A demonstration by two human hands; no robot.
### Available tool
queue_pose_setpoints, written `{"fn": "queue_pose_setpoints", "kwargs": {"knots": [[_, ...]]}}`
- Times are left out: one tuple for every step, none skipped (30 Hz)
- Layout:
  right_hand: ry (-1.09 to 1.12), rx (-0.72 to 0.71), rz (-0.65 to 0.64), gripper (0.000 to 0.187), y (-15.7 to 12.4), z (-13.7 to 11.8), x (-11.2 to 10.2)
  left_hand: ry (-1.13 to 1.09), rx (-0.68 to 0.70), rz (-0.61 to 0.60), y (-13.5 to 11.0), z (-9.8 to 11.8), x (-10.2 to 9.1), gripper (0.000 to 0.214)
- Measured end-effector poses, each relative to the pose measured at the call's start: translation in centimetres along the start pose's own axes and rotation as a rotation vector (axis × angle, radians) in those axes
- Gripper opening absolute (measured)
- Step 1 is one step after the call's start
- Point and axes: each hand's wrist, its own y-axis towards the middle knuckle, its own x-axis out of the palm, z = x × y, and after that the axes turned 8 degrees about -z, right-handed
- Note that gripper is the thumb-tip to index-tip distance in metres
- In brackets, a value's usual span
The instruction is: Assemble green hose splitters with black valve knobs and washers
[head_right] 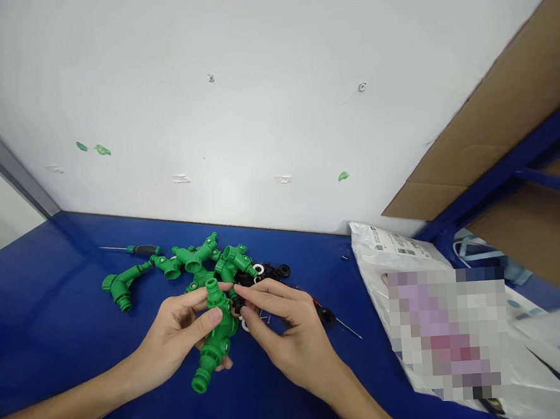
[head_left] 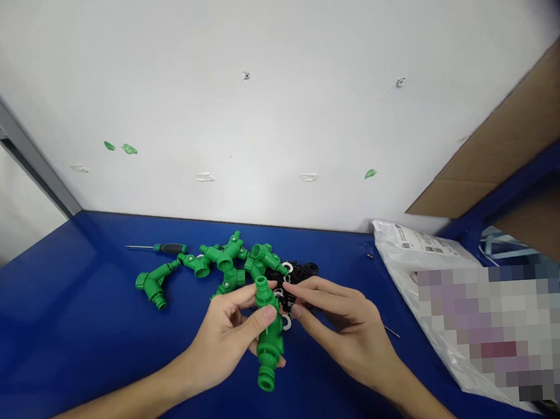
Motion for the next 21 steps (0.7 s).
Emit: {"fn": "queue_pose_setpoints", "kwargs": {"knots": [[-0.008,0.001,-0.01,0.037,0.0,0.01,0.02,0.001,0.0,0.002,-0.01,-0.02,0.01,0.046],[-0.016,-0.001,-0.017,0.037,0.01,0.0,0.07,0.002,0.001,0.001,-0.02,-0.06,0.02,0.047],[-0.027,-0.007,-0.02,0.037,0.03,-0.02,0.13,0.002,0.002,-0.001,-0.05,-0.11,0.03,0.048],[-0.037,-0.014,-0.016,0.037,0.04,-0.06,0.2,0.001,0.004,-0.001,-0.07,-0.15,0.04,0.049],[-0.047,-0.021,-0.009,0.037,0.06,-0.1,0.26,-0.001,0.006,0.002,-0.08,-0.19,0.05,0.05],[-0.053,-0.027,-0.004,0.038,0.06,-0.14,0.31,-0.005,0.006,0.006,-0.09,-0.21,0.06,0.051],[-0.055,-0.031,-0.004,0.038,0.05,-0.17,0.35,-0.007,0.006,0.012,-0.08,-0.21,0.06,0.053],[-0.055,-0.035,-0.008,0.039,0.02,-0.19,0.38,-0.008,0.003,0.015,-0.07,-0.21,0.06,0.054],[-0.055,-0.038,-0.011,0.039,-0.03,-0.17,0.41,-0.005,0.001,0.015,-0.05,-0.19,0.05,0.055],[-0.055,-0.042,-0.009,0.039,-0.08,-0.13,0.43,0.0,-0.002,0.014,-0.02,-0.18,0.04,0.056],[-0.054,-0.043,-0.005,0.039,-0.14,-0.06,0.46,0.008,-0.005,0.012,0.01,-0.17,0.03,0.056],[-0.049,-0.04,0.002,0.039,-0.19,0.03,0.5,0.013,-0.004,0.012,0.04,-0.16,0.02,0.056],[-0.043,-0.033,0.007,0.038,-0.22,0.14,0.53,0.016,-0.003,0.011,0.06,-0.16,0.02,0.057],[-0.037,-0.025,0.007,0.038,-0.25,0.25,0.56,0.018,-0.003,0.01,0.07,-0.17,0.02,0.057],[-0.031,-0.017,0.003,0.036,-0.25,0.35,0.59,0.021,-0.003,0.012,0.08,-0.19,0.03,0.058],[-0.029,-0.014,-0.004,0.035,-0.25,0.44,0.6,0.025,-0.005,0.013,0.07,-0.2,0.04,0.059],[-0.03,-0.017,-0.007,0.033,-0.23,0.5,0.61,0.032,-0.006,0.015,0.06,-0.22,0.05,0.06],[-0.032,-0.024,-0.006,0.032,-0.21,0.53,0.62,0.044,-0.01,0.016,0.05,-0.23,0.04,0.061],[-0.036,-0.029,-0.004,0.03,-0.2,0.53,0.62,0.064,-0.012,0.019,0.04,-0.23,0.02,0.062],[-0.037,-0.024,-0.005,0.029,-0.18,0.5,0.62,0.104,-0.007,0.026,0.02,-0.23,-0.02,0.061],[-0.033,-0.009,-0.014,0.028,-0.17,0.44,0.64,0.165,0.004,0.036,0.0,-0.23,-0.07,0.059]]}}
